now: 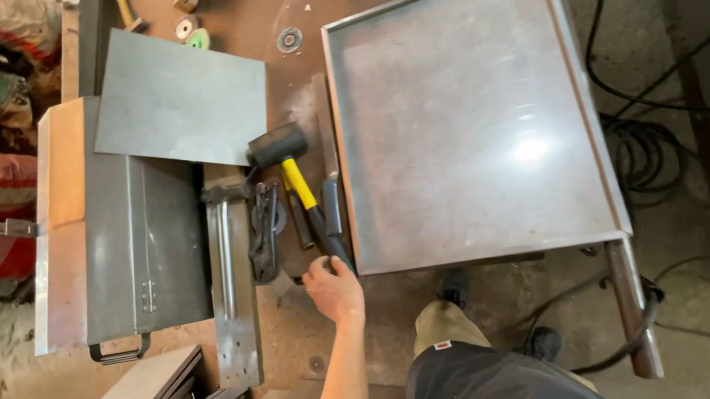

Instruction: Welding, grinding, and hammering a metal tray or box assembly on a fabrication floor.

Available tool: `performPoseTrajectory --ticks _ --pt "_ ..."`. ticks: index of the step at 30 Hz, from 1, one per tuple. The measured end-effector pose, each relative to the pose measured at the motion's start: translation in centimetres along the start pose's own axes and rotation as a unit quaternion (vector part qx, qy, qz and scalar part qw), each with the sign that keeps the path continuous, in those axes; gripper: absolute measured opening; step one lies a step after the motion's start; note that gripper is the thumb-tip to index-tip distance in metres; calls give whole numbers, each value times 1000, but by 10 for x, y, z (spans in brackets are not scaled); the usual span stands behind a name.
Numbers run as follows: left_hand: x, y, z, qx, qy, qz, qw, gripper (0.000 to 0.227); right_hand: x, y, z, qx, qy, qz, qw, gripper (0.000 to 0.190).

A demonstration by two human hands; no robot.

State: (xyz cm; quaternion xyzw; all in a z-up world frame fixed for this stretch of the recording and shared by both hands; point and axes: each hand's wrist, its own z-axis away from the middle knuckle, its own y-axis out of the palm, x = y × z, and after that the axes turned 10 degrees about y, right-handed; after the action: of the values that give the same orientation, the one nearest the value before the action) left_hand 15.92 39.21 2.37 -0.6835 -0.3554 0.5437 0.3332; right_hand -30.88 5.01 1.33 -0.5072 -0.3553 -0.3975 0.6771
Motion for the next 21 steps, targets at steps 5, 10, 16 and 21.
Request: performPoseTrajectory --ticks 5,10,16,21 --pt "34 18 -75 17 -38 -57 998 38 81 64 31 21 6 46 999 19" --pt "47 31 -132 144 -48 -101 983 49 132 119 60 54 48 122 990 21" --pt "82 38 -187 298 -83 120 943 36 128 162 77 105 73 127 984 26" --pt "26 -43 -232 335 -278 644 629 24 123 181 81 136 85 134 978 27"
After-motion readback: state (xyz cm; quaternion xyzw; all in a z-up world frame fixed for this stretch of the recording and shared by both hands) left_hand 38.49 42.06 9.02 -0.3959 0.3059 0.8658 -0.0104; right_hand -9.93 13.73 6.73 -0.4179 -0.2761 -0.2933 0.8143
